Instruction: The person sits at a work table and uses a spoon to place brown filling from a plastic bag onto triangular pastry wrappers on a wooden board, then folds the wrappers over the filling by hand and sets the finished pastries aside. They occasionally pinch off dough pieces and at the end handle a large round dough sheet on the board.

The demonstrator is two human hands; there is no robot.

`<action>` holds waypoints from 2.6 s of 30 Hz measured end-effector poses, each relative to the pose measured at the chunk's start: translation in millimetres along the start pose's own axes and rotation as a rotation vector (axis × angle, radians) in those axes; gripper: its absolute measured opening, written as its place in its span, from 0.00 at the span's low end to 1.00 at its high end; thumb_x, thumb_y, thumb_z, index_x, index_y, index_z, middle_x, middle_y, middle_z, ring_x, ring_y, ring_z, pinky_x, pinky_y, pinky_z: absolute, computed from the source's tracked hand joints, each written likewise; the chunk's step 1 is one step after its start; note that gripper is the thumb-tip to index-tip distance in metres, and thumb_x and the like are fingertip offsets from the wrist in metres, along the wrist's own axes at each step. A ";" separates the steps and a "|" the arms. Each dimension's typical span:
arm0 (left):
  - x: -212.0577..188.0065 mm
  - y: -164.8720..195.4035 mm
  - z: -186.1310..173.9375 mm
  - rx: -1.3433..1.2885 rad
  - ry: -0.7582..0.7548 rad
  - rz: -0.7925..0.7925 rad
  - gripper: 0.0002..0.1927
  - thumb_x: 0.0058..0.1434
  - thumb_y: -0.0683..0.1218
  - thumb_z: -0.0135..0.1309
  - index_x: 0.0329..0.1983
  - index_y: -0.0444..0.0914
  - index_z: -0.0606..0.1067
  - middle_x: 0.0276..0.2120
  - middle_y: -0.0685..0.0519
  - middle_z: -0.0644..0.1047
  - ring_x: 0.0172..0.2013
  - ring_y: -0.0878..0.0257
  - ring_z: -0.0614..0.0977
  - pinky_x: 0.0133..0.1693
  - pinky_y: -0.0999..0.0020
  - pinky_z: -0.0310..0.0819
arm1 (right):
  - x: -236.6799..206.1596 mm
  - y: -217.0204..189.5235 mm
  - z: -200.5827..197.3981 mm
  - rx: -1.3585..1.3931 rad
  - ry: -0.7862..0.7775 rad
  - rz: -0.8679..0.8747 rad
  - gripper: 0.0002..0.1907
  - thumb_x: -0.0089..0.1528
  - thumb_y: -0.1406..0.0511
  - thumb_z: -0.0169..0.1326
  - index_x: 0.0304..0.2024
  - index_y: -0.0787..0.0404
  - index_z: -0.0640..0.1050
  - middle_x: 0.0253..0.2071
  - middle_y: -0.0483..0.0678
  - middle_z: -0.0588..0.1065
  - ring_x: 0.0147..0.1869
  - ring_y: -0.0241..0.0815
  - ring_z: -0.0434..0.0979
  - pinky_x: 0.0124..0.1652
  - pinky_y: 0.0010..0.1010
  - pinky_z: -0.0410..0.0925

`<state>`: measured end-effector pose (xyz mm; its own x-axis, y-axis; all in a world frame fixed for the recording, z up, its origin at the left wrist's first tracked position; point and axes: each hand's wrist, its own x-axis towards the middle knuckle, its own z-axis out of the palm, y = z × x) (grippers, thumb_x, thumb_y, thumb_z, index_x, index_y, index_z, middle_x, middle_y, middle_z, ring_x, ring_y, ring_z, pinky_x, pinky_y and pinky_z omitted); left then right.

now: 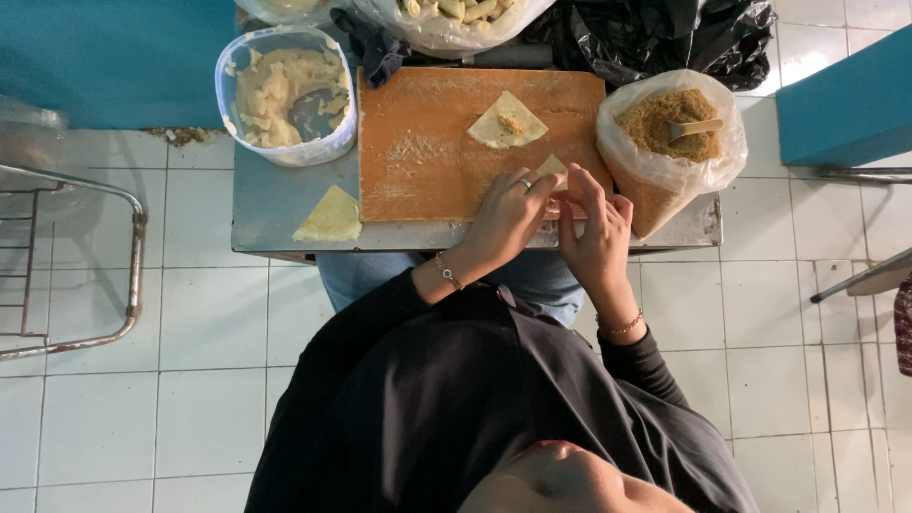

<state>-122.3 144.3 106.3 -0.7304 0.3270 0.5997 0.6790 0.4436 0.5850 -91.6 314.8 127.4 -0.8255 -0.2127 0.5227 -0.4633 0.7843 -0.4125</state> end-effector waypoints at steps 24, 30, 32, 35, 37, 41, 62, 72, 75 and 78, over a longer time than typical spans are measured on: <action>13.6 -29.1 -3.0 -0.195 -0.169 -0.098 0.09 0.64 0.42 0.59 0.35 0.28 0.78 0.44 0.44 0.74 0.43 0.47 0.82 0.46 0.58 0.75 | 21.3 24.2 -17.0 0.241 -0.160 0.022 0.31 0.62 0.70 0.65 0.65 0.63 0.69 0.45 0.48 0.82 0.49 0.42 0.85 0.47 0.30 0.76; 13.4 -21.2 -8.0 -0.094 -0.136 -0.017 0.14 0.56 0.47 0.64 0.33 0.29 0.79 0.43 0.43 0.72 0.44 0.46 0.79 0.45 0.56 0.74 | 26.0 23.2 -14.2 0.301 -0.167 0.126 0.23 0.64 0.70 0.62 0.60 0.64 0.73 0.41 0.47 0.83 0.43 0.39 0.86 0.42 0.27 0.76; 13.3 -17.9 -4.6 -0.046 -0.132 -0.071 0.11 0.61 0.45 0.62 0.35 0.30 0.79 0.48 0.42 0.72 0.45 0.47 0.77 0.47 0.53 0.72 | 29.2 21.9 -15.3 0.294 -0.166 0.114 0.16 0.64 0.72 0.62 0.54 0.65 0.75 0.40 0.47 0.82 0.43 0.39 0.86 0.41 0.27 0.76; 15.1 -15.1 1.4 0.107 -0.071 -0.098 0.10 0.57 0.45 0.63 0.31 0.32 0.79 0.47 0.42 0.71 0.48 0.48 0.73 0.47 0.51 0.67 | 33.9 18.7 -16.9 0.254 -0.167 0.087 0.06 0.63 0.74 0.61 0.42 0.64 0.79 0.39 0.48 0.79 0.42 0.40 0.85 0.40 0.27 0.76; 16.5 -14.0 5.0 0.167 -0.056 -0.151 0.10 0.54 0.45 0.64 0.28 0.34 0.78 0.45 0.43 0.70 0.50 0.48 0.71 0.47 0.51 0.64 | 35.4 14.8 -15.1 0.235 -0.167 0.102 0.04 0.61 0.74 0.60 0.38 0.64 0.80 0.40 0.48 0.78 0.39 0.41 0.83 0.38 0.27 0.75; 17.4 -16.2 9.2 0.160 -0.062 -0.274 0.10 0.53 0.45 0.65 0.34 0.35 0.79 0.42 0.45 0.67 0.49 0.49 0.70 0.46 0.51 0.62 | 35.8 10.9 -12.9 0.111 -0.118 0.027 0.06 0.59 0.73 0.62 0.38 0.62 0.81 0.46 0.48 0.76 0.44 0.46 0.80 0.42 0.34 0.73; 3.1 -10.2 10.8 0.548 -0.072 0.022 0.08 0.59 0.41 0.56 0.41 0.33 0.76 0.57 0.45 0.67 0.57 0.51 0.69 0.57 0.52 0.62 | 15.6 10.2 -5.1 -0.095 -0.073 -0.036 0.10 0.60 0.67 0.64 0.44 0.54 0.82 0.42 0.42 0.78 0.48 0.47 0.74 0.49 0.38 0.62; -2.4 -2.6 4.6 0.419 -0.036 -0.084 0.07 0.62 0.43 0.55 0.43 0.43 0.78 0.50 0.55 0.68 0.55 0.59 0.71 0.54 0.53 0.56 | 23.7 25.6 -2.2 -0.120 -0.081 -0.079 0.05 0.61 0.65 0.65 0.40 0.54 0.84 0.38 0.41 0.78 0.47 0.43 0.75 0.48 0.37 0.61; -4.5 0.8 10.2 0.538 0.078 0.001 0.09 0.58 0.44 0.55 0.42 0.43 0.79 0.54 0.55 0.69 0.54 0.58 0.70 0.49 0.54 0.55 | 26.1 24.4 -1.6 -0.118 -0.098 -0.043 0.06 0.62 0.65 0.65 0.41 0.54 0.84 0.38 0.42 0.77 0.47 0.45 0.74 0.49 0.38 0.62; -3.7 -2.9 14.0 0.579 0.063 0.023 0.09 0.57 0.44 0.55 0.41 0.43 0.79 0.55 0.54 0.70 0.54 0.58 0.71 0.50 0.54 0.56 | 27.4 22.0 -2.1 -0.078 -0.082 -0.016 0.06 0.61 0.65 0.65 0.42 0.53 0.85 0.39 0.43 0.76 0.49 0.46 0.73 0.50 0.37 0.64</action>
<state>-122.7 153.5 94.8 -0.6984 0.2996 0.6500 0.5301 0.8267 0.1886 -123.8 327.4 134.2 -0.8433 -0.2696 0.4649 -0.4527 0.8227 -0.3439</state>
